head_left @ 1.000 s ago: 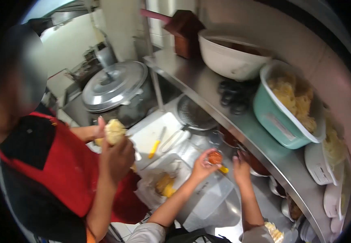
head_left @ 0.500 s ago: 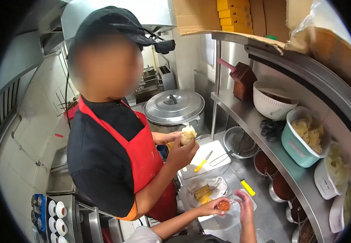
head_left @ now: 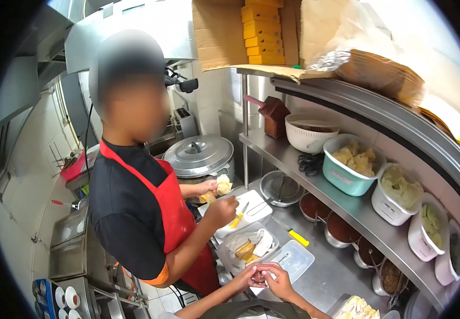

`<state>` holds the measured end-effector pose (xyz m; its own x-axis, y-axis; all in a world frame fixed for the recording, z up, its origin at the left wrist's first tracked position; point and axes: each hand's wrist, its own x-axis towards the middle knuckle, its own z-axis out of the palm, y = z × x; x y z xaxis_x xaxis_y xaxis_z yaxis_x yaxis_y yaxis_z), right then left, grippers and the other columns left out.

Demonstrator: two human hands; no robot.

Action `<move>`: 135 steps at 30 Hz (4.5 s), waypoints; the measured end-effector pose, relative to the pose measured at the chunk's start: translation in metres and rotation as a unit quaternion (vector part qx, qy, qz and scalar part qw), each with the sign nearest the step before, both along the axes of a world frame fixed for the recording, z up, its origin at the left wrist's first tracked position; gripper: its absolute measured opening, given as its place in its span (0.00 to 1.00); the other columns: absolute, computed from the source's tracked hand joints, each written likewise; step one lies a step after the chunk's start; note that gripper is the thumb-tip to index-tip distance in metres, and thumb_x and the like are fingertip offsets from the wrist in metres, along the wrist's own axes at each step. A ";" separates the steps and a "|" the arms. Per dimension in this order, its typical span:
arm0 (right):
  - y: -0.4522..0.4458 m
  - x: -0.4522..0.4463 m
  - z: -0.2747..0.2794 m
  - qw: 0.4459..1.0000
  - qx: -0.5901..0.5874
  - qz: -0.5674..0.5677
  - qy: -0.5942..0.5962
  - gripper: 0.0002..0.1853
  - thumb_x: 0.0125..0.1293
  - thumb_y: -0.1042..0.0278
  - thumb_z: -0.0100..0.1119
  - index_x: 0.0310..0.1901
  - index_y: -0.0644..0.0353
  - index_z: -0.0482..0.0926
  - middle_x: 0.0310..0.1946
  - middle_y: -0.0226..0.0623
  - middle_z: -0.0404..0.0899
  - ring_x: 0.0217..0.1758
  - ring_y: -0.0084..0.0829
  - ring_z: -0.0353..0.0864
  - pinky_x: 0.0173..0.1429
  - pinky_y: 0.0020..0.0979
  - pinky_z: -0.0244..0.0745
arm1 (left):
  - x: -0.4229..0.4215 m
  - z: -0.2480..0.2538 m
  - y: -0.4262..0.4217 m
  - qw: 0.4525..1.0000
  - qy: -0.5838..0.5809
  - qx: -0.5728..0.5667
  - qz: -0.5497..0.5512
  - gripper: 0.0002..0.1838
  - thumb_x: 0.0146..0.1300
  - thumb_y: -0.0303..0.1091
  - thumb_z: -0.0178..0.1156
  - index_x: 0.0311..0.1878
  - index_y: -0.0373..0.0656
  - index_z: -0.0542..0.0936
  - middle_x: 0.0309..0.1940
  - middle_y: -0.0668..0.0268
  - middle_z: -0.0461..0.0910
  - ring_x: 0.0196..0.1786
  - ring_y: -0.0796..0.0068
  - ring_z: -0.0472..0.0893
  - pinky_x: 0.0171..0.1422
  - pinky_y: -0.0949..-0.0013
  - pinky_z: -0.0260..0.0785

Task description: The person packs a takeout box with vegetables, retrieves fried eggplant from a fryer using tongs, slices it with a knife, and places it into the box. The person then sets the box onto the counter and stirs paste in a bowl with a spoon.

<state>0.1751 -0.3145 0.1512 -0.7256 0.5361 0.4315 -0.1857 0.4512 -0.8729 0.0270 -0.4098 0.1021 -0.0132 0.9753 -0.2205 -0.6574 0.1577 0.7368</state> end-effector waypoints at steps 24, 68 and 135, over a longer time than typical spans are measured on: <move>-0.050 0.081 -0.012 0.879 -0.466 -0.073 0.063 0.18 0.70 0.70 0.53 0.60 0.61 0.71 0.47 0.31 0.76 0.52 0.22 0.74 0.59 0.26 0.68 | 0.089 -0.014 0.002 0.983 0.132 0.091 -0.093 0.19 0.75 0.34 0.38 0.65 0.38 0.63 0.55 0.61 0.71 0.58 0.74 0.73 0.62 0.70 0.66; 0.009 0.167 -0.247 0.771 -0.260 -0.575 -0.088 0.09 0.60 0.79 0.56 0.43 0.69 0.76 0.30 0.45 0.80 0.25 0.34 0.82 0.27 0.30 0.78 | 0.027 -0.040 -0.047 0.903 0.250 0.005 -0.349 0.30 0.68 0.39 0.57 0.70 0.41 0.62 0.60 0.62 0.72 0.58 0.73 0.73 0.63 0.70 0.64; 0.003 0.138 -0.077 0.881 -0.301 0.125 -0.342 0.13 0.65 0.64 0.60 0.50 0.56 0.78 0.32 0.29 0.78 0.32 0.20 0.78 0.34 0.24 0.74 | -0.042 0.147 -0.153 0.255 0.638 -0.139 0.713 0.51 0.42 0.25 0.68 0.72 0.42 0.53 0.69 0.47 0.53 0.71 0.46 0.55 0.74 0.49 0.46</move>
